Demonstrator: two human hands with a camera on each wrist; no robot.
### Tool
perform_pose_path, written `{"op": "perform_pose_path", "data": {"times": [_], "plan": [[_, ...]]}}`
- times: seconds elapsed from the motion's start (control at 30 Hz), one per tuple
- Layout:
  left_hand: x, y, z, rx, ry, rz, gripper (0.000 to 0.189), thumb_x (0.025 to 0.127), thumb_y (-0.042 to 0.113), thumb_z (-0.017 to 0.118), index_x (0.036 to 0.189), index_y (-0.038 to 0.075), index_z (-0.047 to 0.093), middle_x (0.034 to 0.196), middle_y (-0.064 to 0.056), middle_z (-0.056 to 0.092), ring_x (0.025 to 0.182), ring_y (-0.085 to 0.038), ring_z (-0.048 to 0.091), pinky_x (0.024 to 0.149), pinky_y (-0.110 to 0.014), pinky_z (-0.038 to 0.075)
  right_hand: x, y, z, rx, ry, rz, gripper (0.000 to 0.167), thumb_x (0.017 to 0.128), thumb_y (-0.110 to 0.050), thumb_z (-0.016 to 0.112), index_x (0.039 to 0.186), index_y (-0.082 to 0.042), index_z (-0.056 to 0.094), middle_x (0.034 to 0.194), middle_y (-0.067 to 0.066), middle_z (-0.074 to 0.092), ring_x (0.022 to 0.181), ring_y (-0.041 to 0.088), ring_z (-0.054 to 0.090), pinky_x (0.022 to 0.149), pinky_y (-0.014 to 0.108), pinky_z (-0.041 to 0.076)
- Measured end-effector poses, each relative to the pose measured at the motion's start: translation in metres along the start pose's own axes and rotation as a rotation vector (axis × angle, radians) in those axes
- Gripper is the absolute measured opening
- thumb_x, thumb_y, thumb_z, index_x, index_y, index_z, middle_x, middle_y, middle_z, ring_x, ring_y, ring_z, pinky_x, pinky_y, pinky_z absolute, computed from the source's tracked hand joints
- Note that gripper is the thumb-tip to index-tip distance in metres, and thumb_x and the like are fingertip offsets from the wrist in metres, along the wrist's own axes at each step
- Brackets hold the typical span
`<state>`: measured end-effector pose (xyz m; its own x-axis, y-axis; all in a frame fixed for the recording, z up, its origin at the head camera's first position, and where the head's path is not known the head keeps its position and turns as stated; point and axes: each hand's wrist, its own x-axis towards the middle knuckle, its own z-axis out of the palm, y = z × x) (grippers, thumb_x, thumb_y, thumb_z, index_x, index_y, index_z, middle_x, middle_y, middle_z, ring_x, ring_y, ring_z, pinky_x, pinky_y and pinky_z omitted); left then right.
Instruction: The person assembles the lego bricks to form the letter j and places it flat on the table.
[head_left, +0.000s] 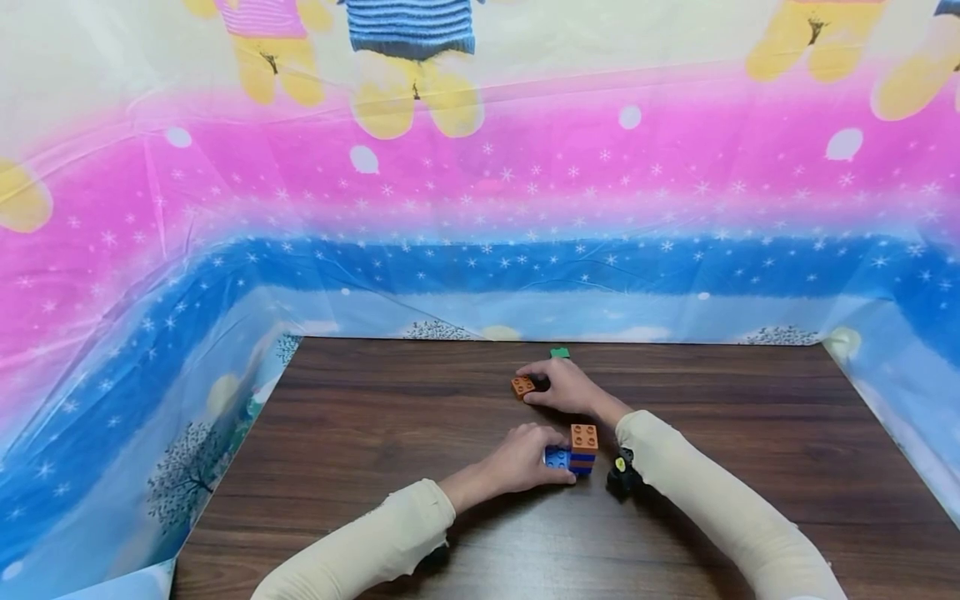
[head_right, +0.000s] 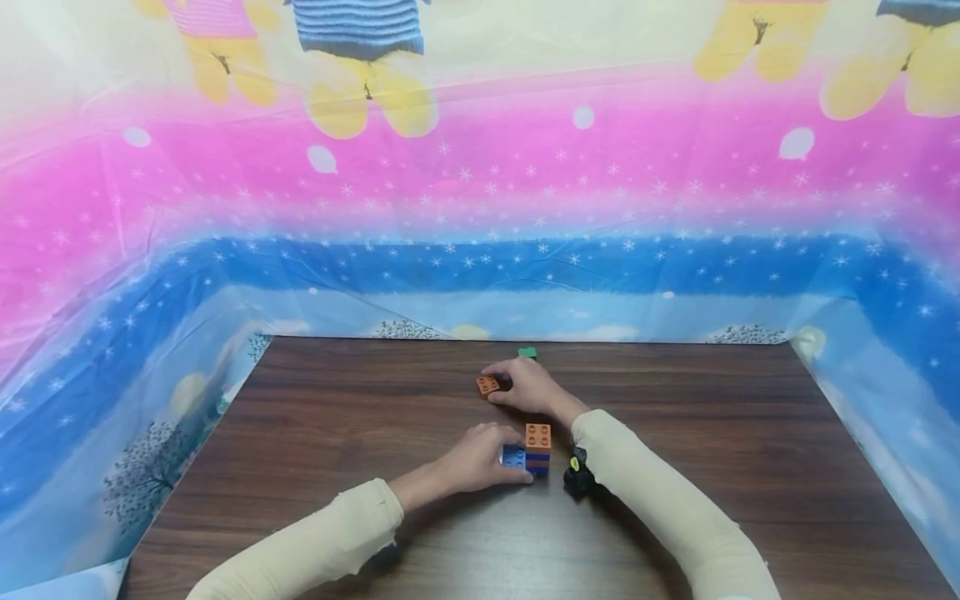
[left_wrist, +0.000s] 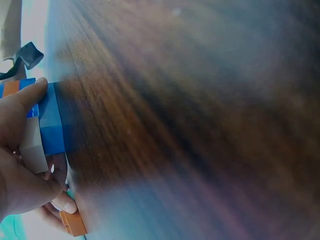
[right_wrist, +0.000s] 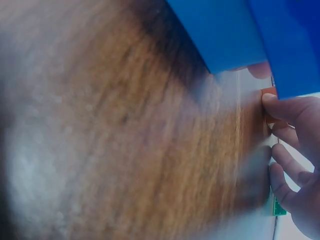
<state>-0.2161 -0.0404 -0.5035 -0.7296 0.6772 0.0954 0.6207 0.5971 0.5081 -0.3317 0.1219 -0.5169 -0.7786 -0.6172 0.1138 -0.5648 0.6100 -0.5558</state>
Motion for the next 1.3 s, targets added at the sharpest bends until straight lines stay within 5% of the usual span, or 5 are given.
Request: {"op": "perform_pose_path", "data": {"times": [0.3, 0.63, 1.3], "plan": [[0.001, -0.001, 0.001, -0.003, -0.005, -0.002, 0.045, 0.089, 0.039, 0.081, 0.123, 0.011, 0.074, 0.113, 0.003, 0.075, 0.096, -0.003, 0.065, 0.081, -0.019, 0.05, -0.005, -0.002, -0.005, -0.021, 0.02, 0.007, 0.042, 0.093, -0.025, 0.078, 0.131, -0.011, 0.068, 0.095, -0.002, 0.069, 0.073, 0.01, 0.054, 0.07, 0.031, 0.045], [0.001, -0.001, 0.002, 0.0, -0.002, -0.006, 0.045, 0.088, 0.04, 0.082, 0.121, 0.011, 0.074, 0.11, 0.004, 0.075, 0.093, -0.003, 0.064, 0.081, -0.021, 0.049, -0.019, -0.002, -0.016, -0.012, 0.076, 0.056, 0.039, 0.091, -0.029, 0.079, 0.125, -0.013, 0.069, 0.101, -0.001, 0.07, 0.085, 0.009, 0.063, 0.076, 0.035, 0.054], [0.002, 0.001, 0.001, -0.03, -0.016, -0.029, 0.045, 0.088, 0.039, 0.081, 0.121, 0.01, 0.074, 0.108, 0.002, 0.075, 0.09, -0.003, 0.063, 0.077, -0.019, 0.049, -0.052, -0.015, -0.053, -0.003, 0.188, 0.002, 0.043, 0.093, -0.033, 0.077, 0.131, -0.015, 0.067, 0.105, 0.001, 0.072, 0.089, 0.015, 0.068, 0.076, 0.037, 0.057]]}}
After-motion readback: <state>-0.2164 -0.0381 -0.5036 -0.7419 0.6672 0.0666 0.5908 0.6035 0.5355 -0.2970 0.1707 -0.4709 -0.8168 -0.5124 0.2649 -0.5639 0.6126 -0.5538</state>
